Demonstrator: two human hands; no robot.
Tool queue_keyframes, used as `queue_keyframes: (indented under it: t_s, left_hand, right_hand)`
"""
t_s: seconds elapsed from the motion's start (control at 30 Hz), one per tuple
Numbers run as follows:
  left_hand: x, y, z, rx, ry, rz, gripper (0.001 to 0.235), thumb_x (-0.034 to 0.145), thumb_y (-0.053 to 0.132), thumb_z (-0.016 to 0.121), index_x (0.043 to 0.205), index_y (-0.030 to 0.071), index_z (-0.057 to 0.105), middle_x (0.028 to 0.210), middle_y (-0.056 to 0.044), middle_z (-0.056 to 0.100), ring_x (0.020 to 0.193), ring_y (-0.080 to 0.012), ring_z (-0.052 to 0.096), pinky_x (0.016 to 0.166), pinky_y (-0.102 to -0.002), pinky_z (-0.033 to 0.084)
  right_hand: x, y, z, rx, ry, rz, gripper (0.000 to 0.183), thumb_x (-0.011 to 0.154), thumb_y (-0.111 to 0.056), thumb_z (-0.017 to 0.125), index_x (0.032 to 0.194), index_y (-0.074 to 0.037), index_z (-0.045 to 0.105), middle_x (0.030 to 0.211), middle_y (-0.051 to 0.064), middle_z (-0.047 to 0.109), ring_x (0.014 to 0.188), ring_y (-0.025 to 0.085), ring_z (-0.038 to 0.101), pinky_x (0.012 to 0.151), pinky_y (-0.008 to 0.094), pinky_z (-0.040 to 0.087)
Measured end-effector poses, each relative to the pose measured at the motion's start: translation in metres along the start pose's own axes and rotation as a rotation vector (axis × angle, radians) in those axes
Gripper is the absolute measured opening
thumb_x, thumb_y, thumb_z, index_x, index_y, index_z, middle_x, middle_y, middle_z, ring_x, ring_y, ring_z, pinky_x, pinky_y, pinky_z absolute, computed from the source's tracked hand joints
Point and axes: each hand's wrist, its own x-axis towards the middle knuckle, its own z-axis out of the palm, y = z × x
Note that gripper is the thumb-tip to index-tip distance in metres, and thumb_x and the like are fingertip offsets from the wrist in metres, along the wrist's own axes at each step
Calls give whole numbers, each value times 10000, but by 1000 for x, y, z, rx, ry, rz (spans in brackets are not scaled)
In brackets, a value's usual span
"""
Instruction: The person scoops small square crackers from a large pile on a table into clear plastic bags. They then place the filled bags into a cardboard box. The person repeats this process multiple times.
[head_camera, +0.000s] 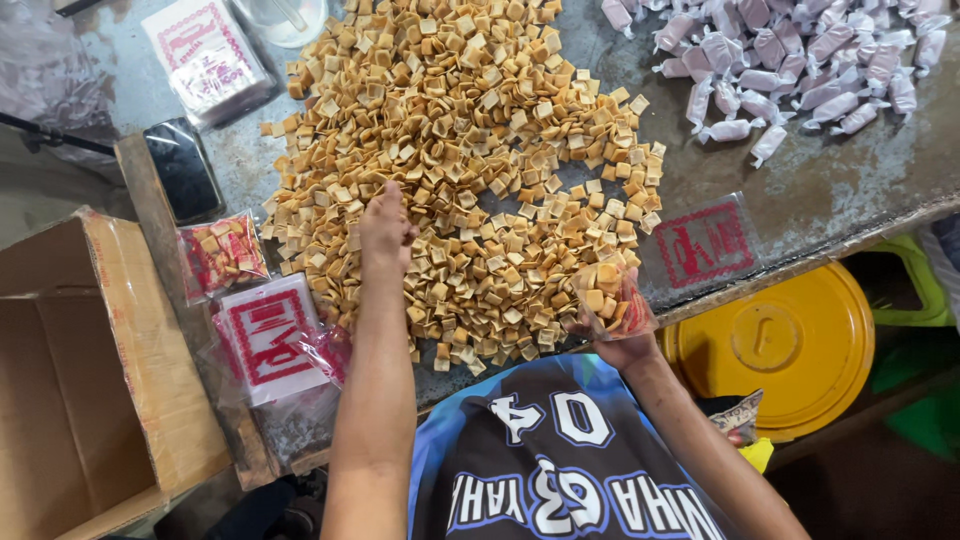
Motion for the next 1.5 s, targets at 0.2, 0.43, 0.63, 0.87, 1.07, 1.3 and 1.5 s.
queue_keyframes:
  t_s: [0.2, 0.43, 0.63, 0.87, 1.07, 1.3, 1.5]
  left_hand:
    - [24, -35, -6, 1143, 167, 455, 259, 973, 252, 671, 1167, 84, 634, 1068, -181, 656, 944, -433, 707, 795, -555, 578]
    - [0, -4, -15, -72, 85, -9, 130, 784, 140, 651, 767, 129, 522, 613, -21, 411, 463, -150, 336, 475, -320, 350]
    - [-4, -7, -4, -283, -99, -132, 244, 911, 316, 682, 1045, 112, 670, 863, -52, 618, 645, -109, 514, 564, -213, 412]
    - [12, -49, 18, 1149, -45, 467, 274, 994, 278, 619, 1163, 63, 614, 1095, -194, 627, 992, -450, 687, 867, -556, 568]
    - [4, -29, 11, 427, -52, 102, 157, 852, 320, 647, 911, 198, 568, 804, -23, 575, 689, -211, 553, 589, -338, 444]
    - [22, -29, 23, 233, -54, 100, 208, 977, 228, 613, 1093, 72, 686, 762, -92, 572, 421, -97, 451, 362, -193, 407]
    - [36, -54, 23, 1198, -30, 553, 301, 953, 243, 672, 1185, 52, 658, 1122, -227, 659, 1015, -467, 697, 869, -575, 579]
  right_hand:
    - [-4, 5, -1, 26, 21, 0, 669, 1021, -673, 359, 1110, -134, 745, 774, 138, 685, 647, 375, 615, 717, 531, 609]
    - [-5, 8, -3, 1, 52, -1, 712, 1007, -711, 346, 1131, -132, 741, 832, 140, 707, 641, 347, 606, 709, 562, 617]
    - [-3, 4, 1, 20, 55, 18, 662, 1024, -663, 385, 1111, -114, 744, 833, 151, 717, 632, 367, 618, 662, 507, 616]
    - [-3, 2, 1, 36, 36, -8, 694, 1017, -692, 351, 1153, -130, 735, 966, 132, 739, 637, 356, 622, 711, 575, 616]
    - [-3, 3, -9, 59, 39, -6, 697, 1012, -697, 357, 1138, -126, 736, 945, 143, 736, 624, 361, 632, 696, 572, 623]
    - [-6, 0, 0, 172, -47, 29, 709, 996, -689, 393, 1187, -97, 735, 1018, 139, 768, 667, 350, 708, 732, 630, 620]
    - [-15, -13, 46, 173, -189, 73, 748, 989, -724, 340, 1198, -115, 721, 1021, 157, 775, 515, 311, 673, 785, 634, 620]
